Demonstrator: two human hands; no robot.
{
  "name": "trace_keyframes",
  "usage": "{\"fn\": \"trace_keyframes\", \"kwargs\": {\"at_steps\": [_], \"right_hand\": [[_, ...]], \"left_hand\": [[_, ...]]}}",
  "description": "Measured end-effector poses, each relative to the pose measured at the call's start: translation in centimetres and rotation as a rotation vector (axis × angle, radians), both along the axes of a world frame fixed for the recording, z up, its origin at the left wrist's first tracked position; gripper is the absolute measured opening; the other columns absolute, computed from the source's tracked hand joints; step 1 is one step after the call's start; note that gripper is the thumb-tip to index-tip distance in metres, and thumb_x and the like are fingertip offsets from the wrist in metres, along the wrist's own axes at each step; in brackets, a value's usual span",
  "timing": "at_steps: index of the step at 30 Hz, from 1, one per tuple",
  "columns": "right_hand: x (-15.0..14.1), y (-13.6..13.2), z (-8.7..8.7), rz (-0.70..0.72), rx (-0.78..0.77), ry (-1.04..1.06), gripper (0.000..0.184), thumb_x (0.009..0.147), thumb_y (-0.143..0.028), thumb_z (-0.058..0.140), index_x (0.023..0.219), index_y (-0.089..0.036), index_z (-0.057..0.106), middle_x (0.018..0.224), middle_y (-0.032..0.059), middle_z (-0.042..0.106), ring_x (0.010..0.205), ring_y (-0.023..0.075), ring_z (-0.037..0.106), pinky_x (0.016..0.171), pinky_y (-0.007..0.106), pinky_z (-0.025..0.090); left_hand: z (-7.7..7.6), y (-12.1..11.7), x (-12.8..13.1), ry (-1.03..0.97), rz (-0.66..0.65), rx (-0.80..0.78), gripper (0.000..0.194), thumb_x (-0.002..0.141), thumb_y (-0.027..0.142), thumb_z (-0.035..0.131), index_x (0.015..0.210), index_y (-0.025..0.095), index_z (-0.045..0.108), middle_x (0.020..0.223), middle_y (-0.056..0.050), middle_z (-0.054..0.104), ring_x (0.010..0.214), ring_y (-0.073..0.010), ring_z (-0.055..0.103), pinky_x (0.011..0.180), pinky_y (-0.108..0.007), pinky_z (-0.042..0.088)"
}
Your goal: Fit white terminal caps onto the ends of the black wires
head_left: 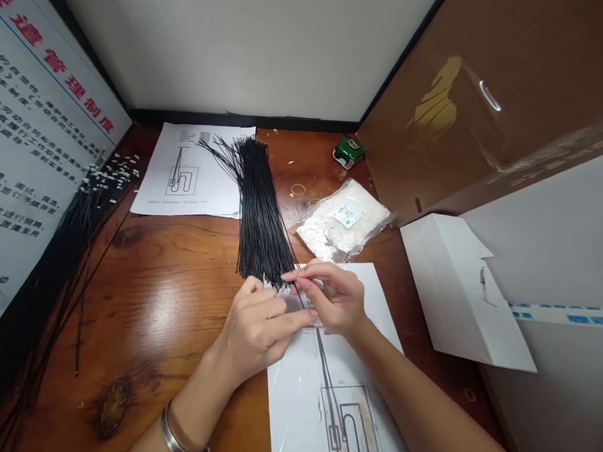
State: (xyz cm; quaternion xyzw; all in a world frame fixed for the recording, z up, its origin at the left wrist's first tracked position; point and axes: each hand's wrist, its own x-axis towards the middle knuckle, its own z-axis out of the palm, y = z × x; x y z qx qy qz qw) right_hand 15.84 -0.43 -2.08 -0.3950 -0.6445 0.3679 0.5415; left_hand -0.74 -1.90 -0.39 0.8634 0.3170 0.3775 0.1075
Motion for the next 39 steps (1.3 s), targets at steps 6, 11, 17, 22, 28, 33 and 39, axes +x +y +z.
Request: {"fn": "trace_keyframes", "kwargs": {"at_steps": [6,11,17,22,28,33,39], "right_hand": [[0.1,-0.1,0.5,0.103,-0.174,0.182,0.002,0.085,-0.022,0.061,0.085,-0.021,0.063,0.065,0.001,0.072,0.056,0.0166,0.069,0.052,0.03,0.058],[0.7,0.2,0.8,0.186,-0.316,0.339,0.009,0.083,-0.03,0.067,0.081,-0.022,0.063,0.061,-0.0002,0.071,0.051,0.0162,0.068,0.048,0.027,0.056],[1.0,-0.1,1.3,0.413,-0.482,0.398,0.011,0.082,-0.029,0.067,0.08,-0.02,0.06,0.065,0.0012,0.074,0.053,0.0158,0.07,0.048,0.025,0.055],[0.9,-0.3,1.5,0.629,-0.601,0.41,0.008,0.084,-0.024,0.065,0.081,-0.019,0.06,0.072,0.0027,0.075,0.064,0.0164,0.073,0.055,0.025,0.058],[0.9,0.7,0.6,0.273,-0.464,0.434,0.013,0.083,-0.03,0.066,0.082,-0.019,0.059,0.075,0.0028,0.076,0.044,0.0121,0.066,0.037,0.019,0.048],[0.3,0.5,0.6,0.058,-0.299,0.275,0.004,0.085,-0.024,0.063,0.084,-0.02,0.063,0.081,0.0035,0.076,0.06,0.0133,0.071,0.044,0.019,0.051],[0.0,0.0,0.9,0.088,-0.229,0.205,0.002,0.082,-0.018,0.064,0.082,-0.02,0.064,0.071,0.0019,0.074,0.056,0.0117,0.067,0.046,0.021,0.052]], "left_hand": [[-0.1,0.0,-0.2,-0.047,-0.088,-0.003,0.032,0.085,0.009,0.049,0.101,0.028,0.07,0.047,0.005,0.047,0.05,-0.0124,0.038,0.06,-0.032,0.026],[0.3,-0.4,-0.1,-0.184,0.022,-0.222,0.049,0.081,0.009,0.054,0.128,0.023,0.052,0.067,0.003,0.065,0.048,-0.0108,0.045,0.057,-0.03,0.032],[0.8,-0.5,-0.7,-0.216,0.047,-0.515,0.037,0.088,0.025,0.043,0.124,0.018,0.053,0.092,-0.002,0.074,0.06,-0.0152,0.056,0.068,-0.035,0.04],[1.0,-0.3,-0.5,-0.166,0.091,-0.615,0.038,0.097,0.035,0.034,0.113,0.019,0.065,0.088,-0.002,0.075,0.065,-0.0157,0.06,0.068,-0.034,0.036],[1.1,-0.4,-0.8,-0.271,0.152,-0.537,0.045,0.098,0.037,0.033,0.095,0.017,0.073,0.073,-0.002,0.074,0.055,-0.0132,0.057,0.064,-0.033,0.034],[0.8,-0.5,-0.9,-0.34,0.015,-0.498,0.042,0.097,0.035,0.037,0.087,0.017,0.074,0.074,-0.003,0.075,0.055,-0.0128,0.058,0.066,-0.033,0.035],[0.5,-0.6,-0.8,-0.343,-0.115,-0.512,0.043,0.097,0.039,0.038,0.086,0.018,0.073,0.07,-0.003,0.074,0.054,-0.0135,0.057,0.063,-0.032,0.034]]}}
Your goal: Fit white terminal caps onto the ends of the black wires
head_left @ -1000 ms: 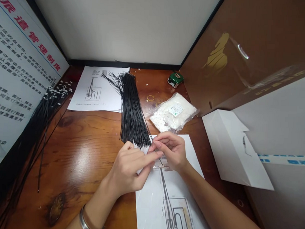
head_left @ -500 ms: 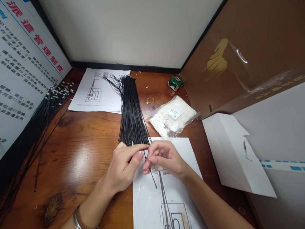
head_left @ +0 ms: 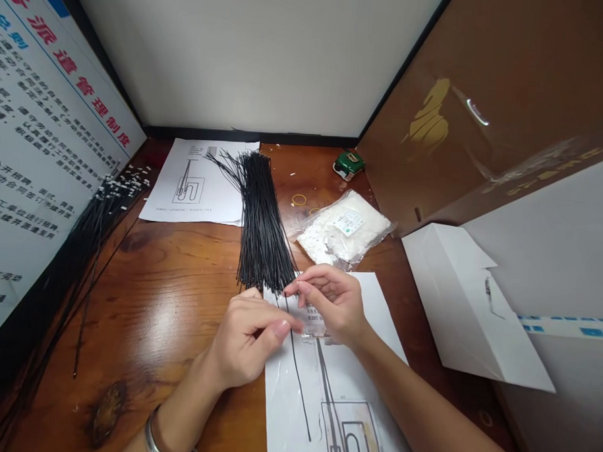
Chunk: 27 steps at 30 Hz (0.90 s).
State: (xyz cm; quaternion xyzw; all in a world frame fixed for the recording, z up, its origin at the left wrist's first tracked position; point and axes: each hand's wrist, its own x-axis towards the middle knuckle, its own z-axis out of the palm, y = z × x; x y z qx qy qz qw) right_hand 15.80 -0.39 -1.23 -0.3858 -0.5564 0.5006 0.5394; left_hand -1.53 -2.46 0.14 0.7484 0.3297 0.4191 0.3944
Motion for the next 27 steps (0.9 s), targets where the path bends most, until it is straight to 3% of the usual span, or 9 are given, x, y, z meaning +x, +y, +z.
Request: {"fn": "trace_keyframes", "kwargs": {"at_steps": [3,7,11,14,18,21,24,27], "right_hand": [[0.0,0.1,-0.2,0.005,-0.029,0.031,0.002,0.083,-0.021,0.064,0.082,-0.019,0.063,0.066,0.0017,0.072,0.05,0.0111,0.064,0.041,0.02,0.049],[-0.2,0.0,-0.5,0.007,-0.073,0.079,0.005,0.083,-0.024,0.065,0.083,-0.019,0.063,0.074,0.0031,0.073,0.055,0.0122,0.067,0.04,0.019,0.047],[-0.3,0.1,-0.6,0.01,-0.073,0.084,0.006,0.082,-0.024,0.066,0.084,-0.019,0.064,0.071,0.0031,0.073,0.059,0.0136,0.068,0.046,0.021,0.051],[-0.2,0.4,-0.7,0.015,-0.074,0.121,0.008,0.081,-0.026,0.067,0.081,-0.019,0.064,0.068,0.0032,0.073,0.054,0.0129,0.066,0.044,0.022,0.049],[0.1,0.5,-0.8,0.129,-0.122,0.185,0.008,0.082,-0.024,0.067,0.079,-0.018,0.063,0.063,0.0026,0.072,0.053,0.0137,0.067,0.04,0.02,0.045],[0.3,0.4,-0.7,0.262,-0.17,0.203,0.007,0.082,-0.021,0.067,0.078,-0.017,0.063,0.065,0.0035,0.072,0.056,0.0144,0.069,0.042,0.019,0.046],[0.6,0.6,-0.7,0.366,-0.213,0.215,0.009,0.08,-0.023,0.069,0.077,-0.017,0.063,0.066,0.0041,0.073,0.055,0.0147,0.069,0.042,0.02,0.047],[0.7,1.0,-1.1,0.286,-0.222,0.252,0.012,0.08,-0.027,0.069,0.078,-0.018,0.063,0.067,0.0029,0.073,0.051,0.013,0.067,0.039,0.019,0.045]], "left_hand": [[0.1,0.0,0.0,-0.012,0.053,-0.025,0.04,0.096,0.04,0.04,0.088,0.017,0.072,0.074,-0.003,0.075,0.055,-0.0133,0.055,0.063,-0.03,0.037],[0.2,0.1,0.1,0.066,0.041,-0.057,0.035,0.094,0.036,0.045,0.084,0.017,0.072,0.077,-0.003,0.075,0.058,-0.014,0.058,0.065,-0.03,0.039],[-0.1,0.0,0.2,0.069,0.073,-0.09,0.031,0.092,0.034,0.048,0.084,0.015,0.071,0.066,-0.003,0.069,0.056,-0.0134,0.057,0.06,-0.028,0.041],[-0.3,0.0,0.2,0.0,0.141,-0.167,0.032,0.094,0.036,0.045,0.096,0.015,0.069,0.065,-0.002,0.067,0.052,-0.0119,0.054,0.054,-0.025,0.041],[-0.5,0.1,-0.1,0.052,0.312,-0.204,0.035,0.097,0.034,0.038,0.113,0.016,0.064,0.077,-0.002,0.072,0.057,-0.0119,0.057,0.06,-0.026,0.043],[-0.2,0.4,0.0,0.17,0.284,-0.147,0.037,0.098,0.033,0.037,0.118,0.018,0.064,0.088,-0.003,0.075,0.065,-0.0136,0.06,0.068,-0.03,0.04],[0.2,0.5,0.2,0.247,0.22,-0.126,0.038,0.098,0.032,0.036,0.112,0.019,0.068,0.08,-0.001,0.074,0.065,-0.014,0.059,0.069,-0.031,0.035],[0.4,0.5,0.3,0.237,0.258,-0.129,0.037,0.097,0.031,0.039,0.097,0.019,0.074,0.066,0.001,0.07,0.058,-0.0123,0.056,0.065,-0.031,0.033]]}}
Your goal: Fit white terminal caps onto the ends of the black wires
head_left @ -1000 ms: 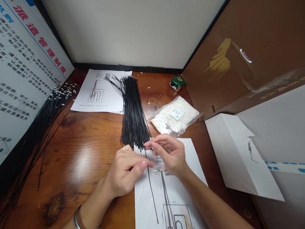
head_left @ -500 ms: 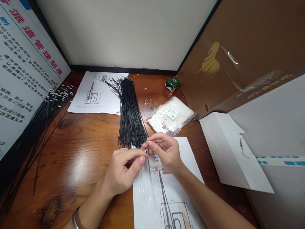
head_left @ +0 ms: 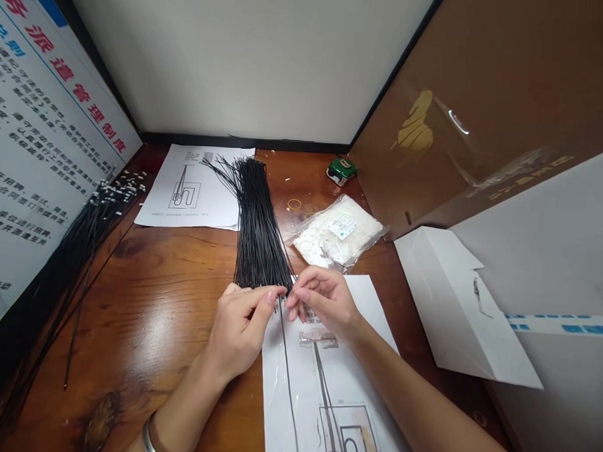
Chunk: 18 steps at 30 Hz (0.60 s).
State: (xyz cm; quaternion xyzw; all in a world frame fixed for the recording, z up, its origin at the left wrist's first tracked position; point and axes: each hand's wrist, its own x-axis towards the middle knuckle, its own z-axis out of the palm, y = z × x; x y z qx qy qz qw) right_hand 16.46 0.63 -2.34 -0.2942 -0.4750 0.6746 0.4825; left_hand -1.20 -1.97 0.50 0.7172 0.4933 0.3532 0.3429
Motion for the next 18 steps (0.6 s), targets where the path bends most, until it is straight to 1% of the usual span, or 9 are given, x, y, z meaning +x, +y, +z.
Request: {"fn": "trace_keyframes", "kwargs": {"at_steps": [2,5,7,11,13,15,18], "right_hand": [[-0.11,0.31,-0.3,-0.101,-0.013,-0.009,0.012,0.08,-0.029,0.07,0.08,-0.018,0.065,0.068,0.0022,0.072,0.05,0.0114,0.066,0.039,0.018,0.044],[-0.46,0.57,-0.38,-0.2,-0.029,-0.062,0.012,0.078,-0.029,0.072,0.081,-0.019,0.067,0.07,0.0021,0.072,0.055,0.0112,0.066,0.038,0.017,0.044],[-0.68,0.6,-0.14,-0.211,-0.022,-0.092,0.012,0.077,-0.029,0.072,0.081,-0.019,0.068,0.072,0.0026,0.072,0.057,0.0115,0.065,0.038,0.018,0.045],[-0.8,0.48,0.4,-0.162,-0.001,-0.121,0.008,0.076,-0.026,0.072,0.079,-0.019,0.07,0.072,0.0032,0.074,0.055,0.0107,0.064,0.043,0.02,0.05],[-0.72,0.45,0.33,-0.153,-0.005,-0.12,0.007,0.076,-0.025,0.072,0.079,-0.019,0.07,0.072,0.0033,0.074,0.054,0.0106,0.063,0.044,0.021,0.05],[-0.61,0.45,0.03,-0.162,-0.016,-0.106,0.008,0.076,-0.025,0.072,0.079,-0.018,0.07,0.071,0.0036,0.074,0.053,0.0109,0.064,0.044,0.021,0.05],[-0.44,0.48,-0.35,-0.163,-0.021,-0.081,0.01,0.076,-0.025,0.073,0.081,-0.017,0.07,0.071,0.0037,0.074,0.054,0.0109,0.064,0.044,0.021,0.049]], "left_hand": [[-0.07,-0.1,-0.04,-0.026,0.019,0.036,0.037,0.096,0.03,0.041,0.089,0.019,0.075,0.06,0.002,0.067,0.053,-0.0112,0.053,0.063,-0.031,0.032],[-0.23,-0.25,-0.12,-0.063,-0.026,0.114,0.038,0.096,0.028,0.042,0.082,0.019,0.076,0.057,0.001,0.067,0.049,-0.0105,0.051,0.063,-0.031,0.031],[-0.26,-0.29,-0.12,-0.079,-0.078,0.156,0.038,0.095,0.029,0.042,0.078,0.019,0.075,0.054,0.001,0.065,0.047,-0.0105,0.05,0.062,-0.032,0.031],[-0.2,-0.27,-0.08,-0.092,-0.172,0.166,0.039,0.095,0.029,0.043,0.071,0.019,0.072,0.048,0.002,0.061,0.044,-0.0112,0.048,0.061,-0.032,0.031],[-0.2,-0.29,-0.11,-0.108,-0.185,0.16,0.037,0.094,0.031,0.044,0.072,0.019,0.071,0.051,0.001,0.063,0.045,-0.0115,0.049,0.062,-0.033,0.032],[-0.26,-0.34,-0.16,-0.134,-0.138,0.125,0.034,0.094,0.034,0.043,0.079,0.019,0.069,0.058,0.0,0.068,0.049,-0.0127,0.051,0.064,-0.033,0.034],[-0.39,-0.38,-0.22,-0.149,0.022,0.004,0.034,0.097,0.038,0.037,0.097,0.019,0.065,0.069,-0.002,0.072,0.058,-0.0152,0.055,0.069,-0.033,0.038]]}}
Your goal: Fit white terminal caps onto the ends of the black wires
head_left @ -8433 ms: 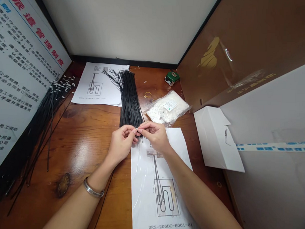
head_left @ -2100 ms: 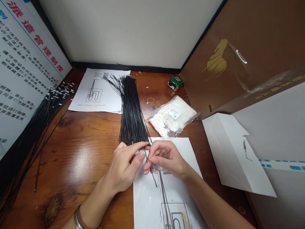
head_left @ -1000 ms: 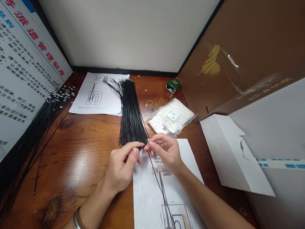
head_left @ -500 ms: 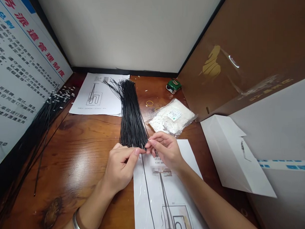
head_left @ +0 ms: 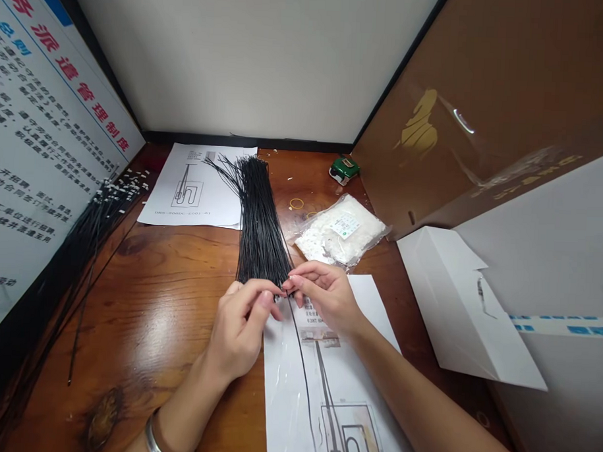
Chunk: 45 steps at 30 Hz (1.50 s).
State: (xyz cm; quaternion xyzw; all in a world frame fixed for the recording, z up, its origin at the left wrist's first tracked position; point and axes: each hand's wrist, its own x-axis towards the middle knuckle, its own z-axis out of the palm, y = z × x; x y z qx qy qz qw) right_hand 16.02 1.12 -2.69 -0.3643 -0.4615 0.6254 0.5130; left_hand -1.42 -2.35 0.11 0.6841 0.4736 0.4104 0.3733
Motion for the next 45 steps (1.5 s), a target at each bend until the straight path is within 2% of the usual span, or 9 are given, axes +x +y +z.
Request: {"fn": "trace_keyframes", "kwargs": {"at_steps": [4,9,16,19,23,27,32,38,45], "right_hand": [[0.1,-0.1,0.4,0.123,0.024,0.013,0.005,0.078,-0.022,0.071,0.08,-0.018,0.069,0.071,0.0034,0.074,0.059,0.0116,0.068,0.046,0.019,0.05],[0.4,-0.2,0.8,0.267,0.043,0.014,0.004,0.078,-0.02,0.071,0.081,-0.019,0.07,0.078,0.0035,0.076,0.061,0.0108,0.069,0.055,0.022,0.056],[0.6,0.0,0.0,0.058,0.042,0.045,0.008,0.078,-0.026,0.071,0.079,-0.018,0.067,0.067,0.0011,0.072,0.051,0.0117,0.067,0.039,0.018,0.045],[0.4,0.1,0.0,-0.023,0.078,0.01,0.007,0.079,-0.026,0.07,0.081,-0.019,0.068,0.075,0.0019,0.072,0.05,0.0099,0.065,0.037,0.018,0.043],[0.1,-0.1,0.3,-0.006,0.12,-0.087,0.007,0.08,-0.026,0.069,0.081,-0.02,0.07,0.088,0.0046,0.073,0.058,0.012,0.068,0.04,0.02,0.048],[0.1,-0.2,0.6,0.02,0.095,-0.091,0.005,0.079,-0.025,0.069,0.079,-0.02,0.069,0.078,0.0038,0.075,0.064,0.0147,0.07,0.045,0.022,0.052],[0.1,-0.2,0.9,0.02,0.082,-0.066,0.007,0.079,-0.025,0.07,0.078,-0.019,0.068,0.067,0.0026,0.073,0.051,0.0113,0.064,0.042,0.022,0.05],[0.2,-0.2,0.8,0.053,0.055,-0.063,0.008,0.079,-0.026,0.07,0.076,-0.018,0.068,0.066,0.0025,0.072,0.054,0.0121,0.065,0.045,0.022,0.051],[0.5,0.0,0.5,-0.089,-0.008,0.033,0.016,0.071,-0.032,0.076,0.075,-0.02,0.068,0.058,0.0009,0.069,0.05,0.0149,0.065,0.039,0.023,0.046]], "left_hand": [[0.1,0.2,0.0,0.111,0.059,-0.033,0.039,0.098,0.037,0.033,0.11,0.019,0.065,0.078,-0.002,0.073,0.063,-0.0158,0.058,0.07,-0.033,0.037],[0.5,0.5,0.1,0.194,-0.026,-0.021,0.044,0.099,0.035,0.032,0.103,0.02,0.073,0.057,0.001,0.063,0.059,-0.0151,0.057,0.066,-0.032,0.033],[0.2,0.4,0.1,0.125,0.028,0.043,0.035,0.095,0.032,0.044,0.081,0.021,0.074,0.057,0.002,0.067,0.052,-0.0126,0.053,0.063,-0.031,0.034],[0.2,0.3,0.1,0.094,-0.028,0.085,0.033,0.093,0.03,0.047,0.075,0.019,0.071,0.064,0.0,0.071,0.054,-0.0125,0.056,0.064,-0.031,0.036],[0.5,0.3,0.1,0.057,-0.144,0.143,0.033,0.092,0.032,0.046,0.07,0.019,0.068,0.063,-0.002,0.07,0.053,-0.0132,0.055,0.062,-0.032,0.036],[0.6,0.2,0.1,0.046,-0.22,0.125,0.033,0.091,0.031,0.046,0.071,0.019,0.068,0.063,-0.003,0.07,0.054,-0.0142,0.058,0.063,-0.033,0.037],[0.5,0.1,0.1,-0.033,-0.295,0.084,0.021,0.086,0.029,0.056,0.075,0.018,0.07,0.068,-0.005,0.071,0.057,-0.015,0.059,0.065,-0.032,0.041],[0.5,-0.1,0.3,-0.147,-0.376,-0.128,0.01,0.077,0.025,0.066,0.074,0.017,0.071,0.067,-0.005,0.07,0.058,-0.0144,0.06,0.059,-0.028,0.048],[0.6,0.5,-0.1,-0.648,-0.411,-0.692,0.017,0.078,0.028,0.07,0.086,0.014,0.063,0.079,-0.007,0.072,0.053,-0.0116,0.065,0.048,-0.022,0.054]]}}
